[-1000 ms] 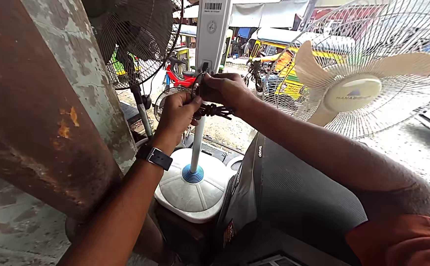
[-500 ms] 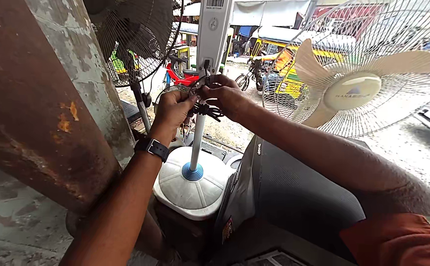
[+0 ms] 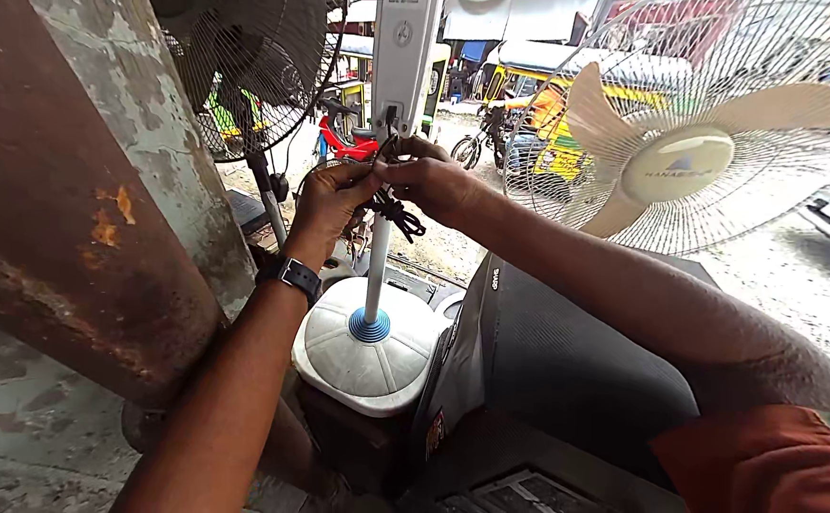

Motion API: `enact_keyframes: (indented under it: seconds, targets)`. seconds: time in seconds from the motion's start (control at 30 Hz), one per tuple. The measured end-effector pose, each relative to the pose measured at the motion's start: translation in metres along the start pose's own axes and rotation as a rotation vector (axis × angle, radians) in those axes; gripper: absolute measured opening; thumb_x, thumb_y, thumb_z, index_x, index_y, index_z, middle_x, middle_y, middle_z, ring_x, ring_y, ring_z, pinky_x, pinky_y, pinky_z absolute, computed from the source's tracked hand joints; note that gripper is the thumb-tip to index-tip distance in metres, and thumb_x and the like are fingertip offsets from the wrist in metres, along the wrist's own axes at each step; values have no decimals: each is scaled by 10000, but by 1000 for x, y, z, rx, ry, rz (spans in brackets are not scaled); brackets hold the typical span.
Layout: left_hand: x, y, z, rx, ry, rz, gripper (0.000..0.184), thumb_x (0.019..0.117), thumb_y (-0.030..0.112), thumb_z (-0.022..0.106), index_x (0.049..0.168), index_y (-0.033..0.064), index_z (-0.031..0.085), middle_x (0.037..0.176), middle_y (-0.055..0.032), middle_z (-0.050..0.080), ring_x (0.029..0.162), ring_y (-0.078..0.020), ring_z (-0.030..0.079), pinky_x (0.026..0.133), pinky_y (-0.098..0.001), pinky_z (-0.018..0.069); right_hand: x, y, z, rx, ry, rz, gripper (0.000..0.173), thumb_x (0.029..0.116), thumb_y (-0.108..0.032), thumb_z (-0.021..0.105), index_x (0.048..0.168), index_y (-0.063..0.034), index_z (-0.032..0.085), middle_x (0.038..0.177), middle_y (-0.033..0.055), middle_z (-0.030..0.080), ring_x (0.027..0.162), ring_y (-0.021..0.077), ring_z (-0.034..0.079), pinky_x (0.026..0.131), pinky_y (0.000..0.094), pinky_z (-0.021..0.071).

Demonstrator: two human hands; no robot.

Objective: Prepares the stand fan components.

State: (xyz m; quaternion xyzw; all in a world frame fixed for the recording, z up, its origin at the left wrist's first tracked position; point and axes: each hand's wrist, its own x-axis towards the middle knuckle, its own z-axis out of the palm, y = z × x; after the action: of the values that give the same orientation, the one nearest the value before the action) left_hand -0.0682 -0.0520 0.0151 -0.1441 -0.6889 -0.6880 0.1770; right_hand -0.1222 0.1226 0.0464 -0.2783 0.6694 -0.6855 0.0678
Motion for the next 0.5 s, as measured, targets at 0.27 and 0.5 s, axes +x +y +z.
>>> enact_keyframes:
  seconds: [0.27, 0.5]
  targets:
    - [1, 1, -2, 183, 39, 95, 130, 902, 121, 780, 996, 49, 728, 853, -16, 710, 647, -65, 608, 578, -225, 513, -35, 3, -6, -851, -114, -274, 306, 1076, -190, 495, 1274, -12, 647, 998, 119, 720, 859, 210, 713, 829, 429, 597]
    - [7, 4, 14, 641, 90, 210, 289, 820, 266, 865, 977, 64, 730, 801, -53, 692, 682, -137, 633, 688, -365, 546, -106, 32, 46, -1578, -97, -397, 244, 1030, -211, 577, 1113, 18, 584, 811, 115, 630, 790, 303, 671, 656, 410, 563]
